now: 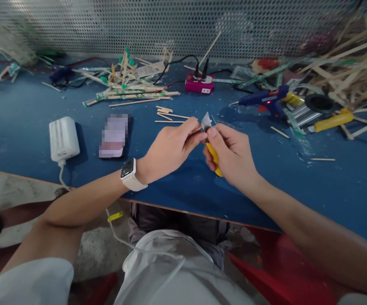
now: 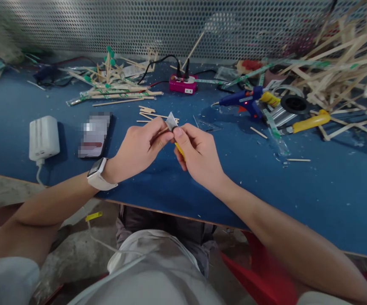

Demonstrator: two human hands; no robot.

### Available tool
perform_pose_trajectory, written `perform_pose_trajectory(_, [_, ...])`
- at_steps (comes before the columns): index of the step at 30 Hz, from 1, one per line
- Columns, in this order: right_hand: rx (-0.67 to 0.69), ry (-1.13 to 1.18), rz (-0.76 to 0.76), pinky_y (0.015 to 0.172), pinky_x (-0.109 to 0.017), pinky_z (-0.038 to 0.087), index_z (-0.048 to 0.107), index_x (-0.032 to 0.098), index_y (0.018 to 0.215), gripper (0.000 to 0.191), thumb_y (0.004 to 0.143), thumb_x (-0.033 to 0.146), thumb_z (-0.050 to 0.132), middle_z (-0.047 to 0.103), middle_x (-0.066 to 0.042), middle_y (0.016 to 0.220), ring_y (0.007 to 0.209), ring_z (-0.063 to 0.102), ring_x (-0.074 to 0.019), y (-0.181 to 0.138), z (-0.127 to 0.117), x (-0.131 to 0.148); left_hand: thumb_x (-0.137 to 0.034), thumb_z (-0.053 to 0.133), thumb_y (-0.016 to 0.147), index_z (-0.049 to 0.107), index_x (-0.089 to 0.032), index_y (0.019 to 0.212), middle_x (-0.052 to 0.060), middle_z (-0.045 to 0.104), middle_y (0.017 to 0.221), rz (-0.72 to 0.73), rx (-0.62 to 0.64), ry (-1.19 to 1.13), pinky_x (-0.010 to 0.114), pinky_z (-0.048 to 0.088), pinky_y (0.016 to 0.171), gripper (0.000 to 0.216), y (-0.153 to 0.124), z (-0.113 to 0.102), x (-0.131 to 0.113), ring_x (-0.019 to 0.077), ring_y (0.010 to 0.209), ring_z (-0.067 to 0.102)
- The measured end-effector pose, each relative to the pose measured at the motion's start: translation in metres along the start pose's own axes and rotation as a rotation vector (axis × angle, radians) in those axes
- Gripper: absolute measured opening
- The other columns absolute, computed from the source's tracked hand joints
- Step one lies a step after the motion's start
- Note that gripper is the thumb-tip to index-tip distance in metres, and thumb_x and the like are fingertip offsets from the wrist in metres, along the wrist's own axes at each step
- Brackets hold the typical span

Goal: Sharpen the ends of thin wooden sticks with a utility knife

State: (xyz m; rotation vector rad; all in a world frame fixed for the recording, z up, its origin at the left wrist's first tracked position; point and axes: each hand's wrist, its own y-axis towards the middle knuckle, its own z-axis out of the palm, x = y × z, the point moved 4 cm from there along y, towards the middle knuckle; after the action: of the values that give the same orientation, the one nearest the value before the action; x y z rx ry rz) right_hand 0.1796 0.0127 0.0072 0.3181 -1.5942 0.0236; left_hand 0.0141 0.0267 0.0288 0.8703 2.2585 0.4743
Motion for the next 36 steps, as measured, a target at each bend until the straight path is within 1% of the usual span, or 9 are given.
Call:
perform_pose_trajectory(7, [-0.056,0.038,0.018,0.036,-0.023,0.034,0.065,0.022,0.087,0.044,0.107,0.061,0.063,0.055,0.006,0.054,0.036,0.047,-0.0072,0.004,0.004,-0.007,-0.050,0.048,0.114,0.044,-0.024,0.084,-0.006,0.051,0.065,-0.019,-0.003,-0.020,0.028,0.029,0.056,0.041,0.006,0.002,0.005,0.0105,0.052,0.045])
perform_pose_trajectory(13, [-0.136,0.160,0.090,0.033,-0.022,0.033,0.060,0.023,0.084,0.049,0.099,0.069,0.070,0.053,0.008,0.052,0.033,0.044,-0.0074,0.012,0.006,-0.004,-0.042,0.060,0.109,0.041,-0.023,0.075,-0.006,0.044,0.060,-0.063,-0.029,-0.001,0.028,0.027,0.056,0.043,0.010,0.006,0.015,0.0108,0.051,0.039])
perform_pose_trajectory(15, [-0.158,0.176,0.089,0.032,-0.021,0.032,0.059,0.023,0.084,0.051,0.098,0.071,0.070,0.052,0.008,0.051,0.032,0.045,-0.0078,0.013,0.005,0.000,-0.045,0.052,0.112,0.045,-0.023,0.076,-0.005,0.045,0.060,-0.071,-0.035,-0.016,0.029,0.028,0.057,0.043,0.011,0.007,0.017,0.0113,0.051,0.040])
perform_pose_trajectory(17, [-0.166,0.148,0.056,0.033,-0.022,0.032,0.059,0.023,0.084,0.051,0.099,0.071,0.068,0.052,0.008,0.051,0.032,0.044,-0.0077,0.013,0.002,0.003,-0.045,0.042,0.116,0.054,-0.023,0.084,-0.004,0.051,0.064,-0.084,-0.046,-0.046,0.029,0.031,0.059,0.041,0.012,0.006,0.017,0.0118,0.052,0.042])
perform_pose_trajectory(19, [-0.148,0.095,0.024,0.034,-0.022,0.033,0.060,0.023,0.083,0.050,0.102,0.069,0.066,0.052,0.008,0.050,0.033,0.045,-0.0078,0.013,0.000,0.003,-0.041,0.038,0.117,0.062,-0.022,0.096,-0.004,0.056,0.067,-0.085,-0.055,-0.077,0.029,0.034,0.060,0.036,0.012,0.003,0.016,0.0116,0.052,0.044])
perform_pose_trajectory(21, [-0.108,0.037,0.000,0.034,-0.023,0.034,0.062,0.023,0.084,0.048,0.104,0.067,0.064,0.053,0.007,0.051,0.033,0.046,-0.0080,0.012,-0.002,0.002,-0.036,0.040,0.116,0.063,-0.022,0.100,-0.004,0.057,0.068,-0.080,-0.046,-0.096,0.028,0.035,0.060,0.031,0.011,0.001,0.015,0.0110,0.052,0.046])
perform_pose_trajectory(26, [0.003,-0.071,-0.042,0.039,-0.026,0.034,0.063,0.022,0.087,0.046,0.109,0.063,0.060,0.053,0.008,0.050,0.036,0.046,-0.0084,0.011,-0.002,0.001,-0.032,0.045,0.114,0.057,-0.022,0.093,-0.004,0.058,0.070,-0.068,-0.016,-0.117,0.026,0.036,0.061,0.026,0.010,0.000,0.012,0.0109,0.057,0.051])
perform_pose_trajectory(32, [0.068,-0.106,-0.046,0.042,-0.027,0.034,0.063,0.021,0.088,0.047,0.109,0.063,0.059,0.053,0.007,0.050,0.038,0.045,-0.0082,0.011,0.001,0.006,-0.024,0.046,0.110,0.045,-0.023,0.086,-0.003,0.059,0.072,-0.076,0.033,-0.164,0.026,0.036,0.062,0.024,0.009,0.001,0.009,0.0107,0.059,0.050])
perform_pose_trajectory(36, [0.091,-0.038,0.014,0.037,-0.025,0.032,0.059,0.022,0.087,0.050,0.105,0.069,0.060,0.052,0.007,0.051,0.035,0.044,-0.0084,0.010,0.001,0.004,-0.035,0.046,0.113,0.042,-0.024,0.088,-0.005,0.051,0.067,-0.017,0.031,-0.178,0.028,0.032,0.059,0.028,0.007,-0.001,0.005,0.0110,0.056,0.048])
